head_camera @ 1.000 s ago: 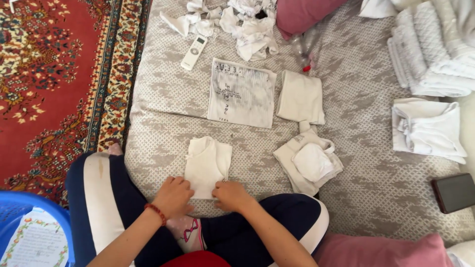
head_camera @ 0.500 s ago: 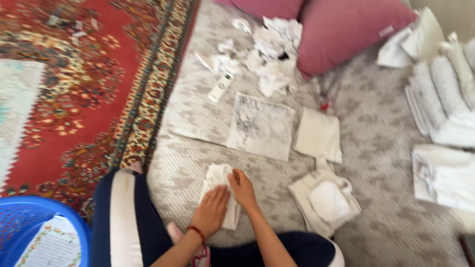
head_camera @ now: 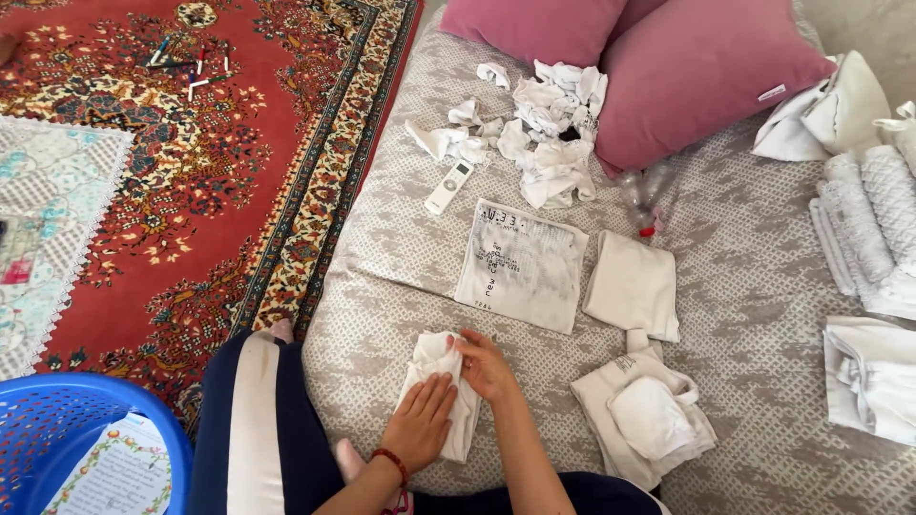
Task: Folding small items of laundry, such as baby socks and bodysuits, on a bed.
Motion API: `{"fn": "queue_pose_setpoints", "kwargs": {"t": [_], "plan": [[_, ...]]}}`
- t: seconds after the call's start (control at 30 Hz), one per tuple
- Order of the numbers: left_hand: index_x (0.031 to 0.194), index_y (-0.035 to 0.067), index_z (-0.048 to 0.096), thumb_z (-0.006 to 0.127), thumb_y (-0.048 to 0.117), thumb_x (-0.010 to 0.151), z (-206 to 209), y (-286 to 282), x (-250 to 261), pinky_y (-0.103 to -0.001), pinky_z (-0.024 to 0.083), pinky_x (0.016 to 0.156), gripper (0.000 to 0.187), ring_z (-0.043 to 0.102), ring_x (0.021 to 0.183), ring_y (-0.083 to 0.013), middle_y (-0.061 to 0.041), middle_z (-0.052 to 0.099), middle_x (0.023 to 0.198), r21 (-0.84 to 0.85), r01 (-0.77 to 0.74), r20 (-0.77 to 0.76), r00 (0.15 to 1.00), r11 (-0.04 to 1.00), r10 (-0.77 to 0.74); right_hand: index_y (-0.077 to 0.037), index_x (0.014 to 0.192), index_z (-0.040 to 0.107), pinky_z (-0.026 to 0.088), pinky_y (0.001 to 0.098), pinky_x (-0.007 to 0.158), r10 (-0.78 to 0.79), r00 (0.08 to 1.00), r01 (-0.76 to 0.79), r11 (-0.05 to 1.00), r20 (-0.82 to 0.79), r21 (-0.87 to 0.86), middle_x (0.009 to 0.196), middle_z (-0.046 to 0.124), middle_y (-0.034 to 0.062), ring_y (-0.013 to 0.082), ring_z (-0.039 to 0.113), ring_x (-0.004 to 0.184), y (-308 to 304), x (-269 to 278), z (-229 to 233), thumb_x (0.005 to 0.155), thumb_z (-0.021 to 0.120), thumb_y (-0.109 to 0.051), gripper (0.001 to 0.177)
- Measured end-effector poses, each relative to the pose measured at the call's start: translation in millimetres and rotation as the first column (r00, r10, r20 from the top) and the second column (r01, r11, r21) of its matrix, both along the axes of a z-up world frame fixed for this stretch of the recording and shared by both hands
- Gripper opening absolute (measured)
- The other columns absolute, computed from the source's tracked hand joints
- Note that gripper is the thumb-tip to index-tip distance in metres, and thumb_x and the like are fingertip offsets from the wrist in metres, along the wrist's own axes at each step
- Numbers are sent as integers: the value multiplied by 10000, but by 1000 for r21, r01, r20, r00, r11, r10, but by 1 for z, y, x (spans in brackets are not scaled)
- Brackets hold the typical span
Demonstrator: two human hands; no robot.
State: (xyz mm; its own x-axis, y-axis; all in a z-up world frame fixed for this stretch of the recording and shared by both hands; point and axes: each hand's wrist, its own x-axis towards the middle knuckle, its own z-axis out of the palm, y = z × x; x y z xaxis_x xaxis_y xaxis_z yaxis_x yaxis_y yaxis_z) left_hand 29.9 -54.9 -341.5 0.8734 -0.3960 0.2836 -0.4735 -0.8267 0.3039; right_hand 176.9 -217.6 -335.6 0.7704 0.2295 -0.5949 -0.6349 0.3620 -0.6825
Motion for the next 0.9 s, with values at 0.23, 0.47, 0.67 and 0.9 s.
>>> {"fn": "queue_pose_setpoints", "kwargs": {"t": [0.23,0.47,0.67,0.9], "plan": [[1526,-4,365,415,326,1022,-2,1,-1,-467,133,1212,605,225,1513,-330,-186,280,1638,-16,2,1,1000,1000,-2,-30,1261,552,611,418,852,-214,974,215,977,-81,3,1073,718,120,241,719,935,-5,5,-17,871,780,-150,467],[1540,-3,319,364,336,1030,-2,1,0,-460,114,1208,615,174,1524,-322,-179,218,1655,17,17,-21,1000,1000,-17,-64,1306,558,586,401,836,151,950,89,708,274,-700,1139,715,130,253,711,962,7,-22,55,891,743,-230,483],[1516,-27,350,370,334,1036,13,0,0,-482,62,1224,601,149,1535,-353,-209,271,1629,147,79,-245,969,986,-41,-23,1394,541,446,422,1078,618,668,134,449,415,-883,1384,616,169,301,565,1289,30,-101,57,1002,594,-318,494],[1272,55,621,574,295,913,33,17,4,-454,330,1141,434,505,1346,-350,-146,613,1384,-148,55,-357,928,987,-105,-6,1518,433,206,467,1254,858,289,159,394,424,-905,1645,381,202,374,267,1549,20,-92,22,996,579,-327,630]]}}
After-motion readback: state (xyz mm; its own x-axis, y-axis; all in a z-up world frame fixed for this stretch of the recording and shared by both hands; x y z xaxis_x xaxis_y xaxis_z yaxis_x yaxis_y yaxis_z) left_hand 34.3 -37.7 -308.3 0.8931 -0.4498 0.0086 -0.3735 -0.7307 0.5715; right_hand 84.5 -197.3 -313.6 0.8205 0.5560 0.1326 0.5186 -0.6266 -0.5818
